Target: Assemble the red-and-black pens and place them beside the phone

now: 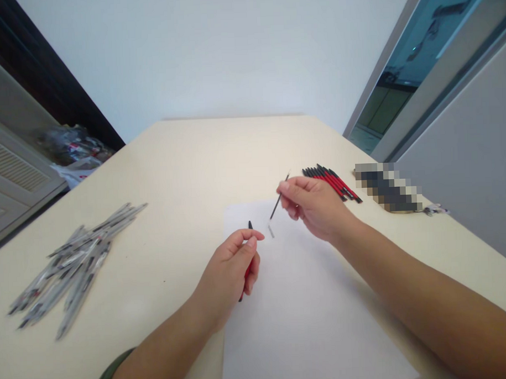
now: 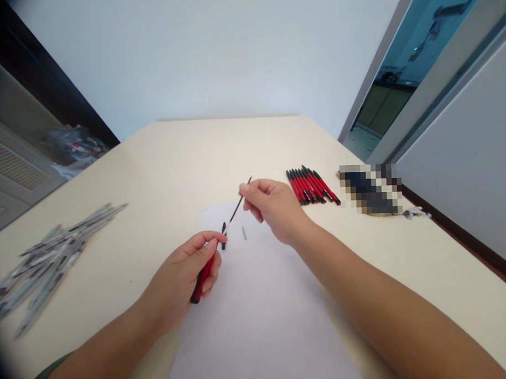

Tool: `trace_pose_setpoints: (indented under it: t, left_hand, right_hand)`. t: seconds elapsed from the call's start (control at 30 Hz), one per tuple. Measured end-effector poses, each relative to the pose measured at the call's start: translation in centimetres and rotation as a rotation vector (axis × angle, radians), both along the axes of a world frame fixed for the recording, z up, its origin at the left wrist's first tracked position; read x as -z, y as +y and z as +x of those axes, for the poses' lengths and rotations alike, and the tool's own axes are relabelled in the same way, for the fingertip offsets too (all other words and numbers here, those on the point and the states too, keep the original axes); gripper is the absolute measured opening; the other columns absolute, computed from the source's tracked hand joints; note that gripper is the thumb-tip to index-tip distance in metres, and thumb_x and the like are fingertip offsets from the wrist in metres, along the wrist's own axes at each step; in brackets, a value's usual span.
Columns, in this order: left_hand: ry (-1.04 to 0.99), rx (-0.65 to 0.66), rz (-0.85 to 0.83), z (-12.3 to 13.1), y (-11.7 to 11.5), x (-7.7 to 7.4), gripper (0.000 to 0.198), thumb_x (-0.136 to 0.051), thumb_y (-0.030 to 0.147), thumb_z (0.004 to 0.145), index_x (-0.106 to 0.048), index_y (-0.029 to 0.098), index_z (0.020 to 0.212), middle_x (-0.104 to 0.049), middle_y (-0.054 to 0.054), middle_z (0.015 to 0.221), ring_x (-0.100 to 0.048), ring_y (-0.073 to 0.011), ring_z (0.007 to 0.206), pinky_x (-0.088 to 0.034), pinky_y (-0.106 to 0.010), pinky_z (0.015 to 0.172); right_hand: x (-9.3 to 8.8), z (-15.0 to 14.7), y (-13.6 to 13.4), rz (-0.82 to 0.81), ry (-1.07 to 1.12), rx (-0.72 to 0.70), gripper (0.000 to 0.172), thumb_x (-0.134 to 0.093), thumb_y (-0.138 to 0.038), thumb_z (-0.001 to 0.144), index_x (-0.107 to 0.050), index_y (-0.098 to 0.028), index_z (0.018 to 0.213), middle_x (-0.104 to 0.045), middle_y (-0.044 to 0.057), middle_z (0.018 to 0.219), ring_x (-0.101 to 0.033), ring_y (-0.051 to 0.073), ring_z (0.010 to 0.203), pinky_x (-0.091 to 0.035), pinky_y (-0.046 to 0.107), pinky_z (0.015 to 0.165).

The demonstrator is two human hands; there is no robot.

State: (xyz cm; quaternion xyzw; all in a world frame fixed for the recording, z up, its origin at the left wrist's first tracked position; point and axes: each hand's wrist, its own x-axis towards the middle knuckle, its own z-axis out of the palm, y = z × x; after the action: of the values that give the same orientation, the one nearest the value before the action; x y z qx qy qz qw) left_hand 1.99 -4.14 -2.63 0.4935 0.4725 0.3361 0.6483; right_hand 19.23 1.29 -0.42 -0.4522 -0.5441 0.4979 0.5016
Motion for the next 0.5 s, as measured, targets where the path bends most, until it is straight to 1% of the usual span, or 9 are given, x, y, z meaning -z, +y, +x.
trace_pose_setpoints:
  t: [0.03,0.07,0.1,0.2,0.23,0.3,0.4,0.5]
  left_hand:
    - [0.006,-0.021,-0.007,0.0,0.0,0.0,0.027,-0.037,0.042,0.081,-0.05,0.023,0.094,-0.042,0.006,0.054,-0.032,-0.0051,0.037,-0.024,-0.017,0.034]
    - [0.008,-0.04,-0.014,0.0,0.1,0.1,0.028,-0.038,0.043,0.08,-0.051,0.022,0.094,-0.043,0.006,0.055,-0.033,-0.0053,0.037,-0.024,-0.017,0.034]
    - [0.006,-0.056,-0.02,0.0,0.1,0.1,0.029,-0.038,0.043,0.08,-0.052,0.022,0.093,-0.043,0.005,0.056,-0.033,-0.0054,0.038,-0.024,-0.017,0.034]
    - [0.002,-0.077,-0.027,-0.1,0.2,0.2,0.03,-0.038,0.044,0.08,-0.053,0.02,0.089,-0.044,0.005,0.056,-0.035,-0.0056,0.039,-0.025,-0.017,0.035]
    - [0.0,-0.074,-0.026,-0.1,0.2,0.2,0.03,-0.037,0.044,0.08,-0.053,0.02,0.087,-0.044,0.005,0.055,-0.036,-0.0058,0.038,-0.025,-0.017,0.035]
    - [-0.013,-0.066,-0.027,-0.1,0.2,0.3,0.029,-0.036,0.044,0.081,-0.051,0.02,0.085,-0.045,0.004,0.054,-0.037,-0.0065,0.038,-0.026,-0.018,0.034]
    - [-0.045,-0.064,-0.028,-0.1,0.2,0.3,0.027,-0.035,0.044,0.082,-0.048,0.02,0.083,-0.047,0.004,0.053,-0.04,-0.0079,0.039,-0.028,-0.019,0.035]
    - [-0.061,-0.063,-0.037,-0.1,0.2,0.3,0.027,-0.035,0.044,0.082,-0.047,0.02,0.082,-0.048,0.004,0.053,-0.039,-0.008,0.039,-0.028,-0.019,0.035]
  right_hand:
    - [-0.1,0.7,0.4,0.012,-0.049,0.06,0.026,-0.05,-0.041,0.074,-0.047,-0.016,0.067,-0.047,-0.003,0.055,-0.036,0.005,0.042,-0.026,0.021,0.042]
    - [-0.1,1.4,0.7,0.005,-0.147,0.085,0.028,-0.049,-0.043,0.074,-0.047,-0.016,0.065,-0.046,-0.003,0.054,-0.035,0.005,0.042,-0.026,0.021,0.042]
    - [0.0,2.0,1.0,-0.032,-0.302,0.077,0.03,-0.049,-0.044,0.073,-0.047,-0.016,0.063,-0.045,-0.003,0.052,-0.035,0.006,0.041,-0.026,0.021,0.041]
    - [1.0,2.8,1.5,-0.15,-0.859,-0.052,0.033,-0.051,-0.046,0.069,-0.051,-0.015,0.057,-0.048,-0.001,0.049,-0.037,0.007,0.042,-0.025,0.022,0.042]
    - [1.4,2.7,1.5,-0.158,-1.019,-0.084,0.033,-0.051,-0.045,0.068,-0.053,-0.016,0.055,-0.05,0.0,0.05,-0.039,0.008,0.044,-0.026,0.023,0.043]
    - [2.1,2.2,1.4,-0.128,-1.246,-0.098,0.031,-0.049,-0.043,0.069,-0.055,-0.016,0.055,-0.054,0.003,0.054,-0.044,0.011,0.049,-0.027,0.024,0.046]
    - [2.6,1.6,1.3,-0.093,-1.401,-0.072,0.031,-0.046,-0.043,0.07,-0.059,-0.018,0.059,-0.059,0.005,0.063,-0.049,0.015,0.056,-0.028,0.025,0.048]
    - [2.5,1.6,1.4,-0.098,-1.443,-0.063,0.033,-0.044,-0.045,0.072,-0.06,-0.018,0.061,-0.06,0.006,0.065,-0.051,0.016,0.058,-0.029,0.025,0.05]
